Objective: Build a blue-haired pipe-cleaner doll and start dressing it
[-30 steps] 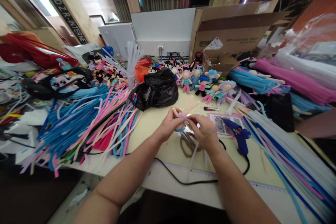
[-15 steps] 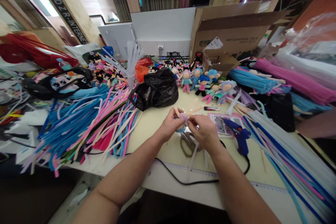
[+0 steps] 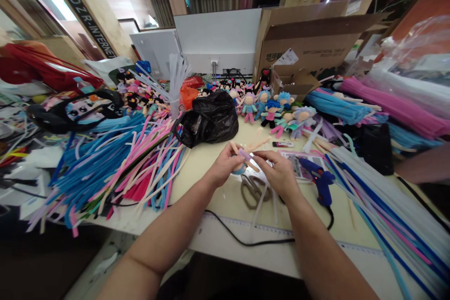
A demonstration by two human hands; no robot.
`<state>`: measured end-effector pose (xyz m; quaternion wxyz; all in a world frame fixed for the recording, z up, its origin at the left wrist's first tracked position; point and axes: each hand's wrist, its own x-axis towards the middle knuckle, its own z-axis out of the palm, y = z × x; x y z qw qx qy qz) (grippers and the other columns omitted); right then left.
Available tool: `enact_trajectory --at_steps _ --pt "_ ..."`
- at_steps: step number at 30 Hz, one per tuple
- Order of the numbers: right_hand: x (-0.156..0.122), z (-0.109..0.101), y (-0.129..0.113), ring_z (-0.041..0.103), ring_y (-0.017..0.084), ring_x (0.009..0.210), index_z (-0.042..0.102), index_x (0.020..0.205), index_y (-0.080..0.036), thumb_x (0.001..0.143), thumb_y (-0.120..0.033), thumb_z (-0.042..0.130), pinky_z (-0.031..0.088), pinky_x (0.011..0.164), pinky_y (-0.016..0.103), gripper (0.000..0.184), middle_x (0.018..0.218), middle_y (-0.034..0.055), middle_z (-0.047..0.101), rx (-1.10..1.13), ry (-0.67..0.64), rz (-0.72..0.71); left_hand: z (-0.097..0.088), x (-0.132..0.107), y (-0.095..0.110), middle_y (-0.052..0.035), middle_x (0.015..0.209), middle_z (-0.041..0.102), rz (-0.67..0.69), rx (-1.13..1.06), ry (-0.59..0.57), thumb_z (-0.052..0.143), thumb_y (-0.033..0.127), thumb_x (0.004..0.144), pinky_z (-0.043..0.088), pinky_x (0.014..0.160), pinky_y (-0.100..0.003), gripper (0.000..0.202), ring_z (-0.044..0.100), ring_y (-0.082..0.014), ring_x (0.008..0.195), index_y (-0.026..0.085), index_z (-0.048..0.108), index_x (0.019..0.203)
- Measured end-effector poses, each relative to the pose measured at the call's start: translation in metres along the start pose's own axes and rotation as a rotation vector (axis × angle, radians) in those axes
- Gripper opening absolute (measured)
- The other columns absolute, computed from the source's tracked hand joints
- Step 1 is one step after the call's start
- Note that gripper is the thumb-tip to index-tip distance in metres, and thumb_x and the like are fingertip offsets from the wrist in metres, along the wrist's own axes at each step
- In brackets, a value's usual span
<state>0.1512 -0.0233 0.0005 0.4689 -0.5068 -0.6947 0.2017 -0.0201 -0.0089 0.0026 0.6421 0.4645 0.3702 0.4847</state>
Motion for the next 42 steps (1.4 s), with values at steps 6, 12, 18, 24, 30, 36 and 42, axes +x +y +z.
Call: enact_trajectory --at_steps 6,12,18,24,30,36,42 --pt "-0.002 0.001 -0.005 0.062 0.018 0.07 0.067 0.075 -0.021 0.084 -0.032 0.055 0.045 0.067 0.031 0.019 0.076 0.0033 0.07 0.042 -0.021 0.057 0.001 0.001 0.001 0.0043 0.076 0.056 -0.006 0.017 0.042 0.079 0.033 0.061 0.042 0.063 -0.024 0.044 0.055 -0.0097 0.064 0.02 0.051 0.093" --pt "-0.003 0.001 -0.01 0.058 0.016 0.066 0.065 0.073 -0.02 0.083 -0.034 0.056 0.044 0.065 0.029 0.019 0.072 0.0016 0.068 0.077 -0.023 0.113 0.0 0.003 -0.001 -0.0003 0.074 0.06 -0.042 0.007 0.042 0.078 0.035 0.062 0.042 0.063 -0.024 0.036 0.055 -0.01 0.063 0.013 0.061 0.084" --pt "-0.003 0.001 -0.013 0.056 0.016 0.062 0.064 0.07 -0.02 0.081 -0.035 0.056 0.044 0.062 0.028 0.02 0.066 0.0007 0.065 0.117 0.005 0.134 -0.002 0.004 -0.004 -0.0008 0.069 0.06 -0.023 0.009 0.063 0.079 0.034 0.06 0.041 0.061 -0.024 0.032 0.055 -0.0107 0.062 0.013 0.063 0.077" --pt "-0.003 0.002 -0.014 0.056 0.016 0.061 0.063 0.068 -0.02 0.08 -0.035 0.057 0.043 0.06 0.027 0.02 0.064 0.0001 0.064 0.145 -0.004 0.16 -0.003 0.005 -0.005 -0.0001 0.069 0.061 -0.005 0.008 0.076 0.078 0.032 0.06 0.042 0.063 -0.025 0.031 0.055 -0.0107 0.062 0.014 0.062 0.079" --pt "-0.004 -0.003 -0.009 0.058 0.018 0.073 0.065 0.075 -0.02 0.084 -0.034 0.058 0.043 0.071 0.031 0.017 0.075 0.0015 0.065 0.046 0.212 0.091 -0.003 0.007 -0.002 -0.0004 0.07 0.062 -0.06 -0.09 0.126 0.08 0.033 0.057 0.042 0.062 -0.025 0.035 0.055 -0.0104 0.061 0.013 0.06 0.077" --pt "-0.004 -0.005 -0.01 0.049 0.015 0.062 0.052 0.058 -0.021 0.085 -0.039 0.057 0.037 0.063 0.029 0.033 0.059 -0.0009 0.052 -0.092 0.196 -0.028 -0.005 0.009 -0.003 -0.0003 0.069 0.061 -0.081 -0.117 0.137 0.078 0.037 0.06 0.04 0.059 -0.024 0.036 0.055 -0.0104 0.061 0.014 0.06 0.079" --pt "-0.006 -0.006 -0.009 0.045 0.012 0.054 0.06 0.062 -0.02 0.083 -0.034 0.058 0.033 0.053 0.025 0.026 0.058 -0.0023 0.051 -0.106 -0.232 0.0 -0.009 0.011 -0.001 0.0013 0.068 0.058 -0.051 -0.123 0.192 0.077 0.034 0.059 0.039 0.06 -0.023 0.032 0.052 -0.009 0.062 0.013 0.06 0.076"
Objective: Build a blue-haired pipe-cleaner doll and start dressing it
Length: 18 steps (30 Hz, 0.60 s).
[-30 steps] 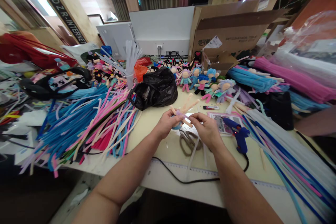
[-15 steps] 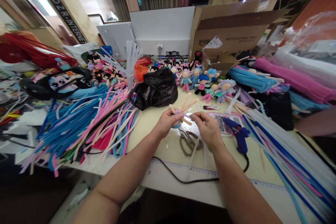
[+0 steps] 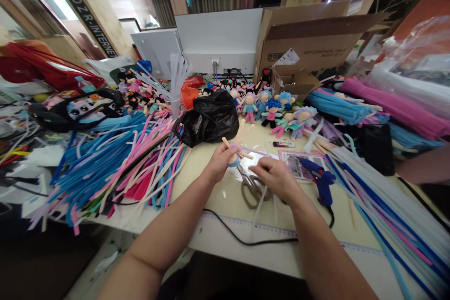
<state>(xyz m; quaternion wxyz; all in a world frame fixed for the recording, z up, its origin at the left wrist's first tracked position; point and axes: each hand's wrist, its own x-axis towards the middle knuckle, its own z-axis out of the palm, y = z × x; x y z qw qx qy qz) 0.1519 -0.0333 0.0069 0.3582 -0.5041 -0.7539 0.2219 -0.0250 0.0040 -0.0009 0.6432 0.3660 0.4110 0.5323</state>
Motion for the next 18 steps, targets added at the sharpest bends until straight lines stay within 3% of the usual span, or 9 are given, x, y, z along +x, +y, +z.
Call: enact_trajectory --at_steps 1,3,6,10,18 --pt "0.0 0.0 0.0 0.048 0.012 0.056 0.066 0.073 -0.021 0.079 -0.031 0.063 0.035 0.054 0.025 0.012 0.065 -0.0021 0.056 0.004 -0.073 -0.002 0.0 0.0 0.001 0.0018 0.068 0.058 0.009 0.006 0.006 0.076 0.033 0.058 0.039 0.06 -0.022 0.031 0.051 -0.0087 0.061 0.013 0.06 0.076" --pt "-0.001 -0.001 0.0 0.052 0.012 0.061 0.07 0.086 -0.023 0.076 -0.026 0.067 0.039 0.058 0.025 0.011 0.075 -0.001 0.06 0.014 -0.115 0.006 0.0 0.0 0.001 0.0021 0.067 0.057 0.02 0.03 -0.003 0.075 0.029 0.059 0.039 0.061 -0.023 0.027 0.051 -0.0086 0.061 0.013 0.06 0.076" --pt "0.0 0.001 -0.003 0.054 0.014 0.064 0.07 0.08 -0.021 0.081 -0.025 0.063 0.041 0.062 0.027 0.008 0.072 0.0008 0.06 0.0 0.047 -0.01 0.002 -0.002 -0.002 0.0002 0.071 0.06 0.016 0.061 -0.051 0.072 0.027 0.06 0.041 0.065 -0.024 0.025 0.054 -0.0102 0.064 0.013 0.061 0.077" --pt "0.001 0.007 -0.004 0.056 0.018 0.076 0.07 0.089 -0.02 0.087 -0.024 0.058 0.043 0.071 0.03 0.013 0.08 0.0045 0.06 -0.11 0.254 -0.151 0.005 -0.005 -0.007 -0.0026 0.075 0.064 -0.017 0.092 -0.105 0.072 0.028 0.061 0.042 0.068 -0.026 0.027 0.057 -0.0125 0.068 0.013 0.062 0.08" --pt "0.002 0.012 0.0 0.054 0.019 0.076 0.067 0.081 -0.018 0.088 -0.022 0.057 0.043 0.072 0.032 0.013 0.077 0.005 0.059 -0.251 0.305 -0.256 0.007 -0.008 -0.011 -0.004 0.078 0.066 -0.047 0.109 -0.199 0.073 0.03 0.063 0.043 0.071 -0.026 0.027 0.058 -0.0134 0.07 0.012 0.064 0.082"
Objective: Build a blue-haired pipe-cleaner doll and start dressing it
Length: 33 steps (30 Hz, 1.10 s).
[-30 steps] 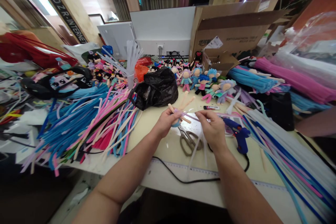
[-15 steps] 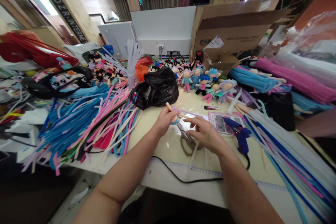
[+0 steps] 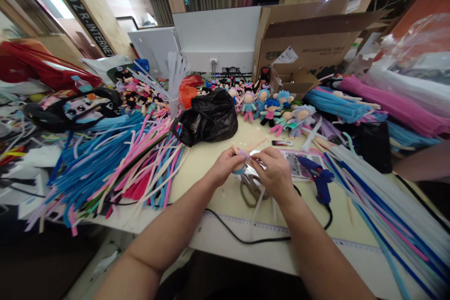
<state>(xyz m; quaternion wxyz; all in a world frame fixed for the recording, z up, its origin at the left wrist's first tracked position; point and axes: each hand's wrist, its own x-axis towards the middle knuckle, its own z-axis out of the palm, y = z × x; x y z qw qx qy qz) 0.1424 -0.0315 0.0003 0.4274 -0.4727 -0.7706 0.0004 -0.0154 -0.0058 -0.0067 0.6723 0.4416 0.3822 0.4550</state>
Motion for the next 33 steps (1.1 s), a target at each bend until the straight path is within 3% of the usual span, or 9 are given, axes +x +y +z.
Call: enact_trajectory --at_steps 4,8,17,27,33 --pt "0.002 0.0 -0.001 0.054 0.02 0.075 0.064 0.074 -0.017 0.085 -0.019 0.059 0.043 0.071 0.032 0.013 0.074 0.005 0.059 -0.038 0.008 -0.042 0.002 -0.002 0.004 -0.0045 0.08 0.067 -0.01 0.014 -0.047 0.075 0.031 0.063 0.043 0.072 -0.026 0.03 0.058 -0.013 0.071 0.011 0.067 0.083" --pt "0.002 0.003 -0.003 0.053 0.02 0.074 0.061 0.071 -0.018 0.08 -0.015 0.06 0.042 0.071 0.032 0.01 0.074 0.0047 0.058 -0.068 0.017 -0.045 0.005 -0.004 0.005 -0.0045 0.077 0.066 -0.009 0.057 0.006 0.079 0.033 0.059 0.043 0.071 -0.026 0.033 0.057 -0.0126 0.068 0.01 0.067 0.08" --pt "0.001 0.004 -0.003 0.051 0.02 0.075 0.056 0.069 -0.019 0.078 -0.012 0.058 0.041 0.071 0.032 0.012 0.074 0.0045 0.056 -0.094 0.016 -0.03 0.009 -0.004 0.002 -0.005 0.077 0.068 -0.028 -0.079 0.045 0.082 0.031 0.053 0.043 0.07 -0.026 0.037 0.059 -0.0129 0.067 0.011 0.068 0.08" --pt "0.0 0.008 -0.005 0.052 0.02 0.076 0.055 0.068 -0.019 0.082 -0.014 0.053 0.041 0.072 0.032 0.015 0.075 0.0045 0.055 -0.047 0.007 -0.012 0.008 -0.002 -0.002 -0.0038 0.073 0.065 -0.001 -0.063 0.092 0.082 0.036 0.056 0.042 0.064 -0.025 0.039 0.057 -0.0115 0.063 0.009 0.066 0.08" --pt "0.002 -0.001 -0.002 0.052 0.015 0.067 0.059 0.071 -0.019 0.083 -0.021 0.058 0.04 0.065 0.028 0.013 0.073 0.0016 0.056 0.177 -0.049 0.141 -0.001 0.003 0.002 -0.0016 0.062 0.062 0.018 -0.076 0.197 0.082 0.036 0.052 0.039 0.057 -0.023 0.036 0.053 -0.01 0.056 0.011 0.063 0.071"
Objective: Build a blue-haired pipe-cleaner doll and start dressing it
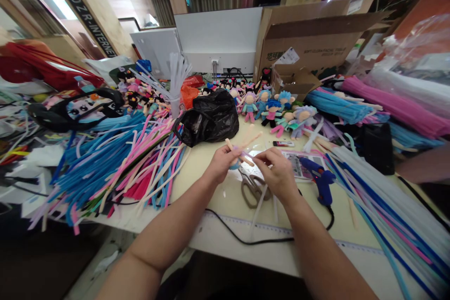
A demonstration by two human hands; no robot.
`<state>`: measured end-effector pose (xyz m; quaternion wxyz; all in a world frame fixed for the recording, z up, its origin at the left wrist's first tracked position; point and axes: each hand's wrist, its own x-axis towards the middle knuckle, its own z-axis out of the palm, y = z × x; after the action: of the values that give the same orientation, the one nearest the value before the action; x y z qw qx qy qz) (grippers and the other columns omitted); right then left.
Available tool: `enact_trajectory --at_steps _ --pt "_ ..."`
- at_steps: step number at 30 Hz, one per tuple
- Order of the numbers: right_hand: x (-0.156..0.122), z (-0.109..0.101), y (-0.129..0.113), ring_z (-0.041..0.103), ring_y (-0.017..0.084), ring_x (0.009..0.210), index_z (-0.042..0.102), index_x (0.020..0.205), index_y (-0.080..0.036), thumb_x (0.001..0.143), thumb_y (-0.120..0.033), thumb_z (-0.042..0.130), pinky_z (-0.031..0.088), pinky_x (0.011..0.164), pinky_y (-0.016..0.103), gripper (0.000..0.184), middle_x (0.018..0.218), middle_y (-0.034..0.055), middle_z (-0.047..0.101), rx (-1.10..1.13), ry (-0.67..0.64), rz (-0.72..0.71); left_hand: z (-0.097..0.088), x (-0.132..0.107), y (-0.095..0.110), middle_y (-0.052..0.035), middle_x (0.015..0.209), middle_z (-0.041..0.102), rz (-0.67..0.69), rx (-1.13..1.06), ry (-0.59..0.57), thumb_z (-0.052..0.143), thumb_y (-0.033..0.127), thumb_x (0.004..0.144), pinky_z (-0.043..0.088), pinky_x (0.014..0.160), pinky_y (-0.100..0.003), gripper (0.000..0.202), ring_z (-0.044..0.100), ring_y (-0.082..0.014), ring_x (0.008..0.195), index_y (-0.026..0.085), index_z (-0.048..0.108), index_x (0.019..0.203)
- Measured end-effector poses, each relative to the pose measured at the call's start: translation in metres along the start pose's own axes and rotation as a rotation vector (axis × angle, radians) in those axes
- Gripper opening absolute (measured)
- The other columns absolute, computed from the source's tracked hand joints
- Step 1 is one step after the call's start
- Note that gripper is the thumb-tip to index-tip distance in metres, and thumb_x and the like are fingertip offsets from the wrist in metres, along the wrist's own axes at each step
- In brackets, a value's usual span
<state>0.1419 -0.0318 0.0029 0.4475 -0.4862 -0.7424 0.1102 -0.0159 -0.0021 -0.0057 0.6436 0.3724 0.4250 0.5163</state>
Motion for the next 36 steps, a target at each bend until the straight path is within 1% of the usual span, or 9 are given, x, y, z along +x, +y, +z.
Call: enact_trajectory --at_steps 4,10,14,18,22,26,30,32,36 --pt "0.002 -0.006 0.0 0.049 0.014 0.063 0.052 0.073 -0.02 0.085 -0.024 0.053 0.038 0.061 0.027 0.013 0.069 -0.0004 0.054 0.08 0.062 0.131 -0.006 0.004 0.004 -0.0037 0.064 0.064 -0.001 0.017 -0.012 0.082 0.038 0.054 0.039 0.057 -0.023 0.037 0.054 -0.0105 0.057 0.01 0.065 0.071" --pt "0.003 -0.008 0.001 0.04 0.014 0.056 0.04 0.066 -0.022 0.091 -0.03 0.039 0.03 0.055 0.027 0.026 0.059 -0.0029 0.042 0.005 0.033 0.131 -0.008 0.003 0.01 -0.0004 0.067 0.063 0.013 -0.029 0.004 0.085 0.036 0.049 0.039 0.059 -0.022 0.039 0.053 -0.0087 0.059 0.012 0.064 0.072" --pt "0.003 -0.011 0.004 0.032 0.011 0.05 0.034 0.055 -0.022 0.088 -0.039 0.047 0.026 0.051 0.027 0.039 0.051 -0.0053 0.032 0.077 0.014 0.197 -0.009 0.004 0.014 0.001 0.066 0.062 0.03 -0.02 0.023 0.085 0.033 0.048 0.04 0.06 -0.023 0.039 0.052 -0.0085 0.059 0.013 0.063 0.072" --pt "0.002 -0.013 0.0 0.044 0.011 0.054 0.053 0.068 -0.02 0.077 -0.034 0.062 0.034 0.052 0.024 0.019 0.057 -0.0044 0.049 0.29 -0.069 0.287 -0.012 0.007 0.014 0.0009 0.066 0.062 0.071 0.009 0.055 0.085 0.033 0.048 0.04 0.059 -0.022 0.039 0.052 -0.0083 0.058 0.013 0.063 0.072" --pt "-0.005 -0.018 -0.017 0.05 0.012 0.053 0.055 0.066 -0.02 0.078 -0.032 0.06 0.038 0.053 0.024 0.018 0.057 -0.0027 0.056 0.295 -0.171 0.341 -0.016 0.011 0.016 0.0011 0.064 0.062 0.134 0.027 0.099 0.085 0.034 0.048 0.039 0.055 -0.021 0.038 0.051 -0.0078 0.057 0.013 0.063 0.071" --pt "-0.03 -0.029 -0.027 0.042 0.011 0.048 0.043 0.053 -0.02 0.089 -0.039 0.047 0.033 0.05 0.024 0.041 0.048 -0.0034 0.045 0.129 -0.156 0.32 -0.016 0.01 0.018 -0.0002 0.066 0.063 0.16 0.034 0.069 0.083 0.042 0.052 0.042 0.05 -0.021 0.041 0.054 -0.009 0.055 0.014 0.061 0.073" --pt "-0.072 -0.048 -0.02 0.052 0.012 0.057 0.055 0.071 -0.021 0.082 -0.033 0.059 0.04 0.055 0.024 0.017 0.062 -0.0033 0.056 0.212 -0.2 0.417 -0.012 0.005 0.022 -0.0006 0.067 0.063 0.16 0.008 0.023 0.081 0.045 0.054 0.046 0.048 -0.023 0.043 0.06 -0.0128 0.057 0.014 0.058 0.075" --pt "-0.092 -0.06 -0.012 0.053 0.013 0.058 0.053 0.069 -0.021 0.083 -0.035 0.058 0.041 0.056 0.024 0.02 0.062 -0.0032 0.055 0.197 -0.192 0.489 -0.01 0.001 0.024 -0.0012 0.068 0.064 0.146 -0.001 -0.004 0.082 0.043 0.055 0.047 0.048 -0.023 0.042 0.06 -0.0129 0.057 0.014 0.058 0.074" --pt "-0.118 -0.081 0.012 0.046 0.014 0.052 0.044 0.059 -0.022 0.086 -0.051 0.051 0.037 0.054 0.028 0.04 0.053 -0.0026 0.049 -0.186 -0.001 0.554 -0.007 -0.003 0.024 -0.0023 0.069 0.065 0.127 -0.029 -0.057 0.082 0.039 0.055 0.046 0.049 -0.022 0.04 0.06 -0.0111 0.057 0.013 0.059 0.073"
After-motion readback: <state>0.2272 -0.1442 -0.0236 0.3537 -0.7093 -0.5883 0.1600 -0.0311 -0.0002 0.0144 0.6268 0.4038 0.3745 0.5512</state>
